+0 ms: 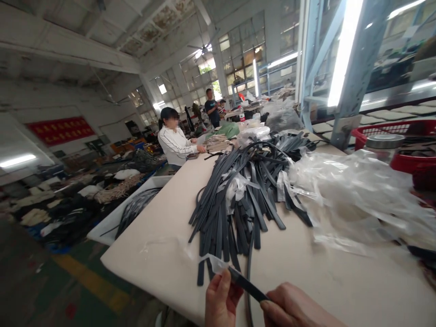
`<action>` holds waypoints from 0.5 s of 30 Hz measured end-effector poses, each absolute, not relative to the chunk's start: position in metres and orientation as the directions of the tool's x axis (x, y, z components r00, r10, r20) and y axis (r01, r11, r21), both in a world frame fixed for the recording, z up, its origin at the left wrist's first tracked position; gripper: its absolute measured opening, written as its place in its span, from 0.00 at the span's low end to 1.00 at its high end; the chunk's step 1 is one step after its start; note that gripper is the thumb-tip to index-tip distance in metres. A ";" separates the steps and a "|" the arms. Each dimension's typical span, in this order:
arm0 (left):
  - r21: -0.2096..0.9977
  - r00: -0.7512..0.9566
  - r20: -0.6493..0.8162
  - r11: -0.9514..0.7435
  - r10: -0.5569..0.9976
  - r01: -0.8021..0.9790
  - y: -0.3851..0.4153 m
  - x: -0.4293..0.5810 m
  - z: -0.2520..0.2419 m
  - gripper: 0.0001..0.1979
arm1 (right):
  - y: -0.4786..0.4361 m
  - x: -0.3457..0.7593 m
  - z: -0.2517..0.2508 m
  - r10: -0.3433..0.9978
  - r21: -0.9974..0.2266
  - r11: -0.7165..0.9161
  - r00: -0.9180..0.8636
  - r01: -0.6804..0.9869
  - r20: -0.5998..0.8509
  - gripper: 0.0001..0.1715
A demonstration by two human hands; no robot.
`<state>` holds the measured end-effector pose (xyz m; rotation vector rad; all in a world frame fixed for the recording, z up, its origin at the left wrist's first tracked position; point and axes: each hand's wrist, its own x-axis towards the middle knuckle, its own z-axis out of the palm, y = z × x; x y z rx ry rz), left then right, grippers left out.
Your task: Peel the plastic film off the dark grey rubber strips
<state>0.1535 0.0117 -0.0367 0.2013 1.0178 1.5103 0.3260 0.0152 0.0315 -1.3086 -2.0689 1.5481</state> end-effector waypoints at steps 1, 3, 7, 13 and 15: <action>0.688 -0.218 -0.418 0.150 0.882 -0.710 0.007 0.158 -0.041 0.19 | 0.016 0.322 0.031 0.756 -0.870 0.028 -0.580 0.493 -0.304 0.24; 0.689 -0.139 -0.398 0.196 0.907 -0.697 0.000 0.167 -0.046 0.19 | 0.017 0.314 0.027 0.730 -0.906 -0.001 -0.619 0.423 -0.290 0.23; 0.685 -0.151 -0.366 0.156 0.918 -0.712 -0.001 0.159 -0.042 0.20 | 0.020 0.312 0.012 0.722 -0.949 -0.043 -0.647 0.313 -0.246 0.20; 0.683 -0.383 -0.362 -0.038 0.850 -0.729 0.011 0.111 -0.029 0.20 | 0.021 0.337 -0.002 0.841 -0.807 0.084 -0.476 0.585 -0.258 0.23; 0.676 -0.375 -0.371 -0.030 0.850 -0.737 0.005 0.121 -0.032 0.20 | 0.019 0.333 -0.003 0.837 -0.787 0.048 -0.455 0.616 -0.305 0.24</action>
